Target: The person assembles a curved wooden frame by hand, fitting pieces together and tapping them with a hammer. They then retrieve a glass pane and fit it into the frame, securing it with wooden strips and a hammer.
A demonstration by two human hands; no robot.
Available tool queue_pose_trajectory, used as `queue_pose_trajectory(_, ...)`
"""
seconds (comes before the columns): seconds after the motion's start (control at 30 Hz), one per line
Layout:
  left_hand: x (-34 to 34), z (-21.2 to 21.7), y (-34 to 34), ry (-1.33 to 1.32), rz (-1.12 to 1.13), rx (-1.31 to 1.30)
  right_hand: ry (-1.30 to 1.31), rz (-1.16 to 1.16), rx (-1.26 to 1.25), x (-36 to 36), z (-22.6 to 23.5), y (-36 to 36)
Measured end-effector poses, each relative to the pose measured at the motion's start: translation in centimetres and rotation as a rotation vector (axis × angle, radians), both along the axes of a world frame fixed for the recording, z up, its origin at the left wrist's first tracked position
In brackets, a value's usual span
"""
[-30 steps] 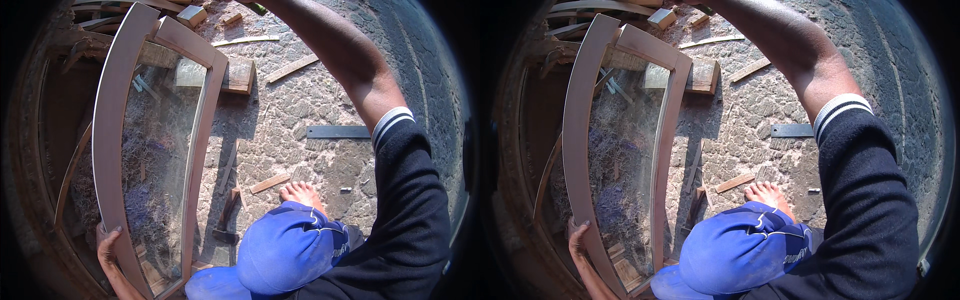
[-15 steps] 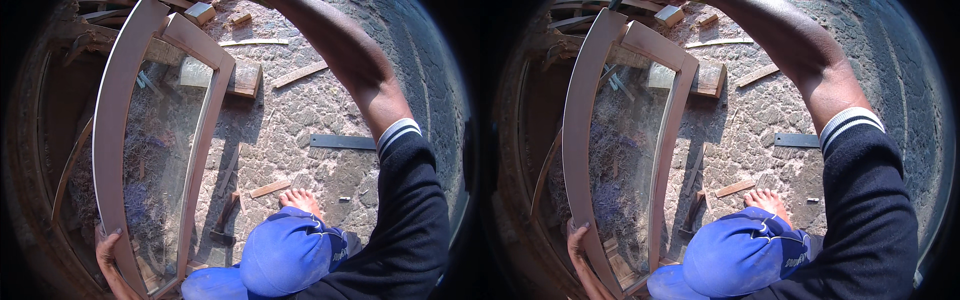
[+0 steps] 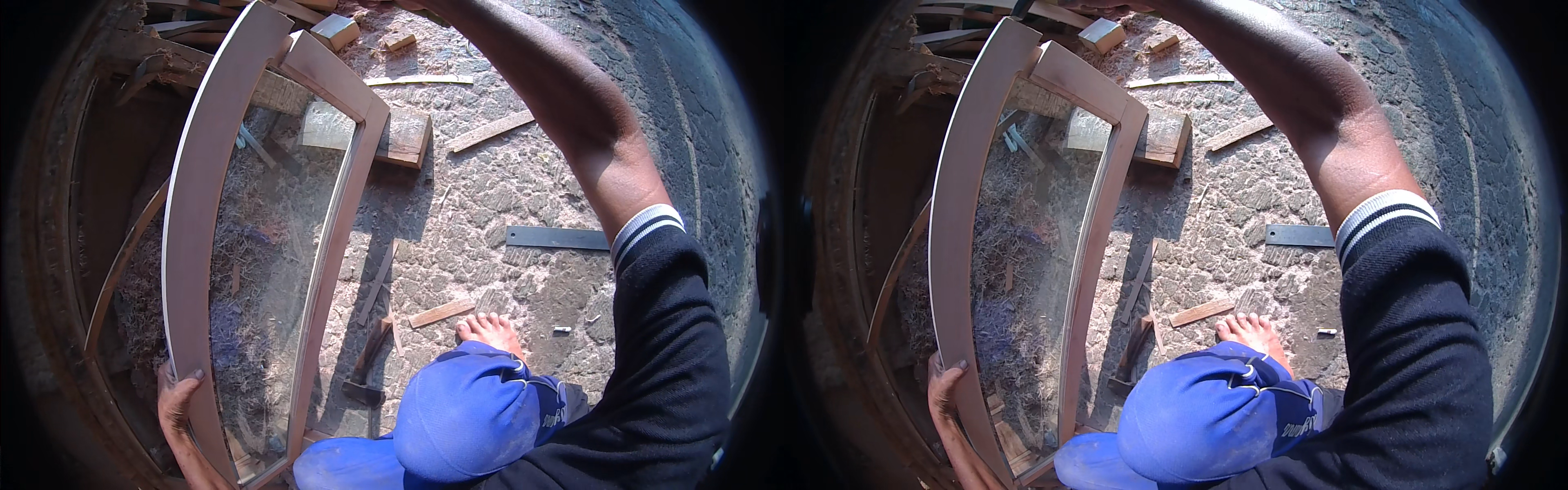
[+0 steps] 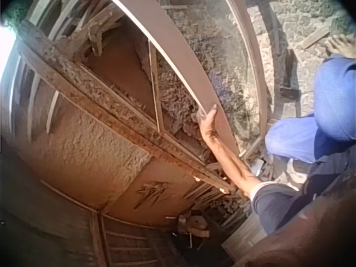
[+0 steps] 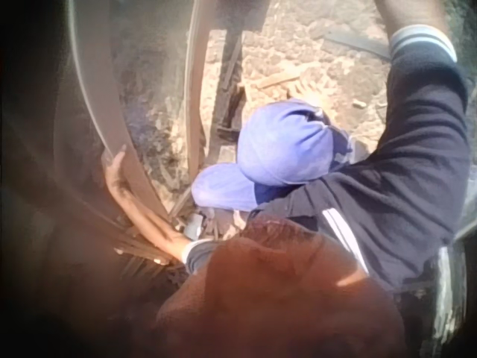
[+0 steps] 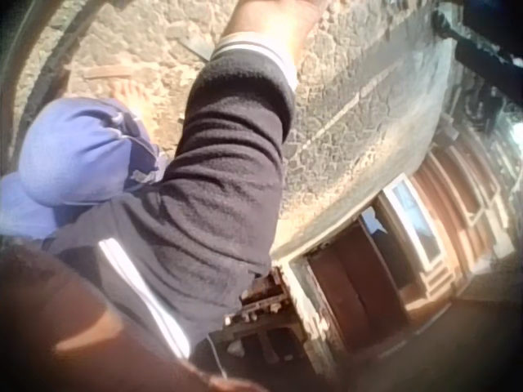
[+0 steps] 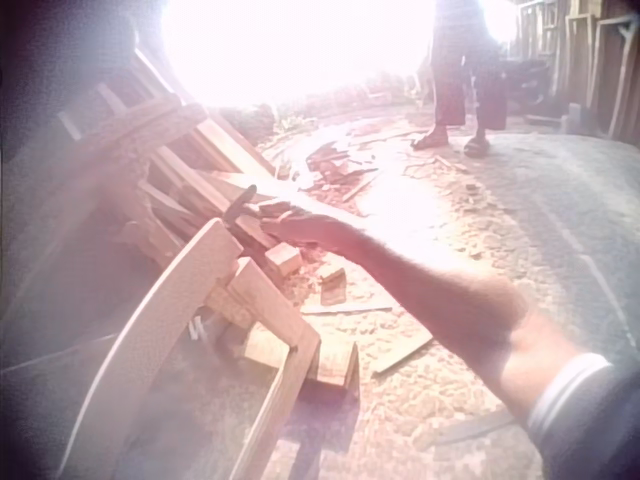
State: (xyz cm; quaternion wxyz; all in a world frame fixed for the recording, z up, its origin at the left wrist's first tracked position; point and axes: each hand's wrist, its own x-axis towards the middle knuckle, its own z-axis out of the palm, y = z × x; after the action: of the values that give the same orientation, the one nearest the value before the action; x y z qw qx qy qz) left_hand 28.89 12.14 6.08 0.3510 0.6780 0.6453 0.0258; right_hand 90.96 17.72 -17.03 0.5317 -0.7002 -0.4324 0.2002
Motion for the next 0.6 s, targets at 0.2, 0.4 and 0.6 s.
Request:
queue_pose_trajectory(0.2,0.7,0.1,-0.5,0.019,0.012,0.037,-0.034,-0.003,-0.013,-0.1,0.4,-0.2)
queue_pose_trajectory(0.4,-0.2,-0.2,-0.1,0.002,-0.009,0.007,-0.074,-0.015,-0.018,-0.2,1.3,-0.6)
queue_pose_trajectory(0.6,0.4,0.0,-0.4,0.011,0.019,-0.024,-0.175,-0.03,0.015,-0.8,3.9,-1.3)
